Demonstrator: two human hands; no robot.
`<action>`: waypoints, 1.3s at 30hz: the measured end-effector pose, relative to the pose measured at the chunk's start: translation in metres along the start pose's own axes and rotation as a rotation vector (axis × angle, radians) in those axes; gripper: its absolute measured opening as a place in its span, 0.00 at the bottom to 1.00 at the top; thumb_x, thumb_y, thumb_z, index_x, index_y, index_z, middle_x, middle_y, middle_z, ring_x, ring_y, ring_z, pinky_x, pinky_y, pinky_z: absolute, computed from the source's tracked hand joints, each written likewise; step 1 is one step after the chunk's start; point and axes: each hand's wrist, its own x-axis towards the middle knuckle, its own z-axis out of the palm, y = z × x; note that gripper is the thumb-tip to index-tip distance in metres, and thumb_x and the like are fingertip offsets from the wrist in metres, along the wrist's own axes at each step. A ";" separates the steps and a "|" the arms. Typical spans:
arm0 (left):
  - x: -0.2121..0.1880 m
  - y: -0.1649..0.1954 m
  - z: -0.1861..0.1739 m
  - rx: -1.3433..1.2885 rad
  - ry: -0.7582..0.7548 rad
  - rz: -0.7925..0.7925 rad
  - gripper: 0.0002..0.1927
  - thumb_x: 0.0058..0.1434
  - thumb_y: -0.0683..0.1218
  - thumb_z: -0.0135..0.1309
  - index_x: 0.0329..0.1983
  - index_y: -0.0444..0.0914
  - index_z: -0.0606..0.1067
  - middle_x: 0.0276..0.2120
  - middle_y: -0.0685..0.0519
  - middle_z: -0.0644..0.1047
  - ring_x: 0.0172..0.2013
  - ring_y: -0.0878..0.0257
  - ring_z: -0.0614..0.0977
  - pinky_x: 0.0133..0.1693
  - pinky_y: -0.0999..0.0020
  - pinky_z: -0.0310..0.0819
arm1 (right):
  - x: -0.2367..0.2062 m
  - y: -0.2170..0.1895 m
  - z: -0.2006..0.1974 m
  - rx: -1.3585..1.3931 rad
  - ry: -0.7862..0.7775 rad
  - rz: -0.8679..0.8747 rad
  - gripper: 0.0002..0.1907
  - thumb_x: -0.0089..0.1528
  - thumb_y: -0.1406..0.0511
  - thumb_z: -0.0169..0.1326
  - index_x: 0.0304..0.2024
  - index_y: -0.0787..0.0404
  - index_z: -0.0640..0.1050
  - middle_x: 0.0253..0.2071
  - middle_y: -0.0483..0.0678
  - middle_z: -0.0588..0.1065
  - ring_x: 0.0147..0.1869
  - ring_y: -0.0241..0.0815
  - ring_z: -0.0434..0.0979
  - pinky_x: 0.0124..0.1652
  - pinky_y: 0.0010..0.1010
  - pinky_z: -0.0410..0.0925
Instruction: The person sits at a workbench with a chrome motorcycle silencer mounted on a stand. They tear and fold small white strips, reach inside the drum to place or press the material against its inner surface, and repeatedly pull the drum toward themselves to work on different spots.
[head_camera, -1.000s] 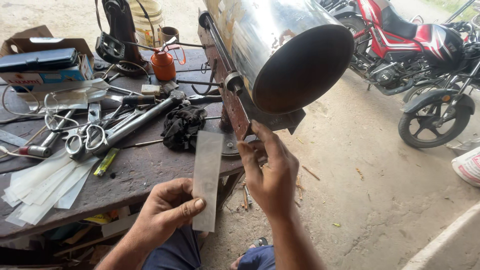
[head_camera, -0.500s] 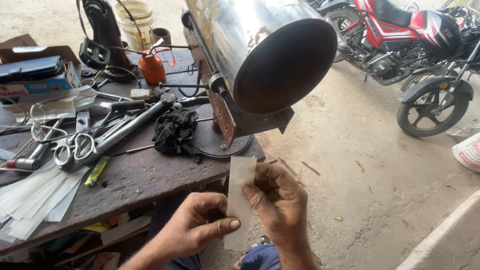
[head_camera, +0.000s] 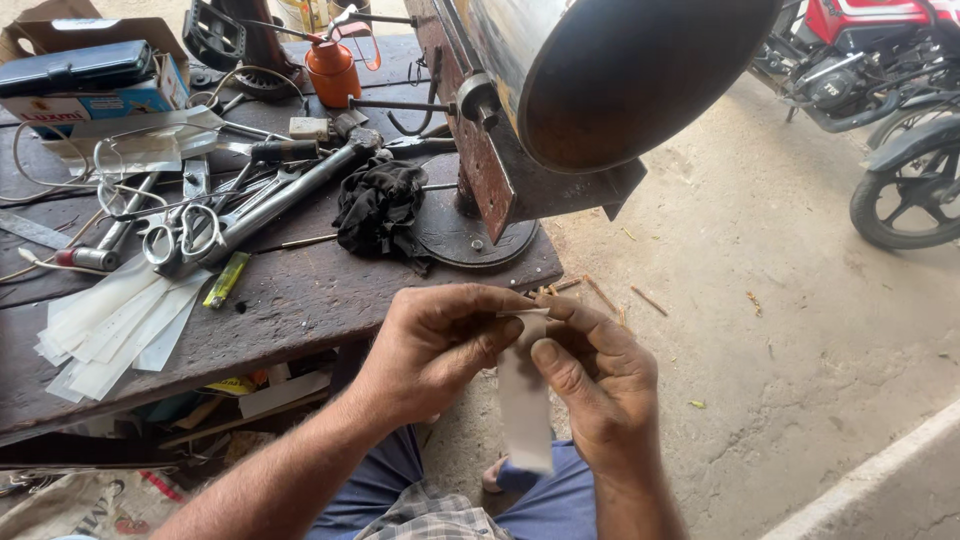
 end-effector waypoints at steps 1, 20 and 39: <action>-0.001 0.000 0.001 -0.016 -0.003 0.006 0.12 0.68 0.40 0.58 0.53 0.33 0.79 0.42 0.47 0.85 0.43 0.67 0.87 0.46 0.72 0.87 | 0.000 0.004 -0.002 -0.019 0.025 -0.022 0.19 0.65 0.73 0.57 0.58 0.73 0.75 0.44 0.55 0.81 0.46 0.38 0.82 0.47 0.26 0.76; -0.017 -0.001 -0.007 0.343 -0.092 0.289 0.09 0.62 0.37 0.63 0.45 0.40 0.80 0.39 0.53 0.82 0.39 0.64 0.88 0.38 0.73 0.87 | -0.022 0.033 -0.010 0.145 0.025 0.051 0.11 0.66 0.72 0.60 0.49 0.75 0.80 0.39 0.56 0.81 0.38 0.40 0.80 0.40 0.27 0.74; -0.030 -0.007 -0.006 0.184 -0.042 0.147 0.10 0.62 0.41 0.66 0.47 0.37 0.81 0.34 0.52 0.83 0.35 0.69 0.86 0.35 0.75 0.84 | -0.032 0.034 -0.008 -0.135 0.078 -0.122 0.09 0.63 0.75 0.62 0.46 0.72 0.81 0.38 0.53 0.81 0.38 0.35 0.81 0.40 0.22 0.75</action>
